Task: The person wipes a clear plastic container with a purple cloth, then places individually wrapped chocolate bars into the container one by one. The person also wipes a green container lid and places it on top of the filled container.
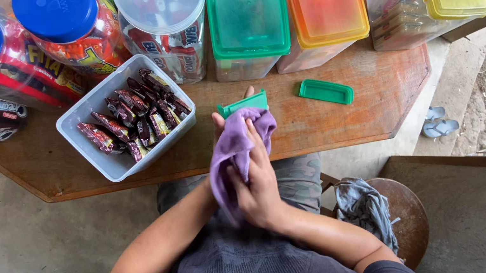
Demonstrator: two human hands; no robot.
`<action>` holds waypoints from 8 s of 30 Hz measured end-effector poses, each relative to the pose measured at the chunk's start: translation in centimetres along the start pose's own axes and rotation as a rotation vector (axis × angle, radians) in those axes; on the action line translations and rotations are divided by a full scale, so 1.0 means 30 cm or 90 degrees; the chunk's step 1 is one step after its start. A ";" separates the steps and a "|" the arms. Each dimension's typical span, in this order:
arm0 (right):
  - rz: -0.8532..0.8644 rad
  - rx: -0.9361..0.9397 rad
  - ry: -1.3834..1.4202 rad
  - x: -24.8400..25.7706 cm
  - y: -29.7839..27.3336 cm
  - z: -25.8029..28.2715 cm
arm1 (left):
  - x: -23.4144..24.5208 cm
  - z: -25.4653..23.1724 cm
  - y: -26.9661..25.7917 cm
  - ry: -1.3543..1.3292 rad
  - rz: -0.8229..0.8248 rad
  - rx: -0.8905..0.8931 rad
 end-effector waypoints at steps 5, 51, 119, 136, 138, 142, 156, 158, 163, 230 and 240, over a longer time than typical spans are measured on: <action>-0.058 -0.059 -0.032 0.079 0.102 -0.187 | -0.106 0.004 -0.016 0.127 -0.041 0.028; -0.002 0.036 0.147 0.272 -0.063 -0.080 | -0.470 -0.180 -0.089 1.066 -0.166 -0.051; -0.071 -0.193 0.288 0.085 -0.005 -0.587 | -0.684 -0.712 -0.138 1.758 -0.114 -0.039; -0.069 -0.199 0.284 0.087 -0.004 -0.597 | -0.534 -0.729 -0.112 1.621 -0.215 -0.002; -0.070 -0.195 0.267 0.089 -0.009 -0.596 | -0.549 -0.792 -0.133 1.390 -0.212 -0.035; -0.078 -0.182 0.264 0.090 0.001 -0.592 | -0.631 -0.820 -0.155 1.448 -0.171 -0.145; -0.074 -0.187 0.262 0.083 0.011 -0.567 | -0.532 -0.729 -0.069 1.696 -0.188 -0.075; -0.075 -0.185 0.256 0.088 0.007 -0.558 | -0.542 -0.725 -0.062 1.694 -0.176 -0.087; -0.070 -0.204 0.241 0.077 0.029 -0.548 | -0.545 -0.709 -0.055 1.671 -0.122 -0.070; -0.130 -0.163 0.178 0.214 -0.004 -0.535 | -0.394 -0.782 -0.364 1.043 -0.079 -0.180; -0.142 -0.176 0.193 0.219 -0.004 -0.560 | -0.379 -0.797 -0.337 1.120 -0.083 -0.173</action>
Point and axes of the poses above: each hand's wrist, its own y-axis towards the middle knuckle, its own x-axis out of the back of the hand, z = x × y, the point moved 9 cm from there along y, towards the middle knuckle, and after that the axes turned 6 degrees about z, right-handed, at the moved point
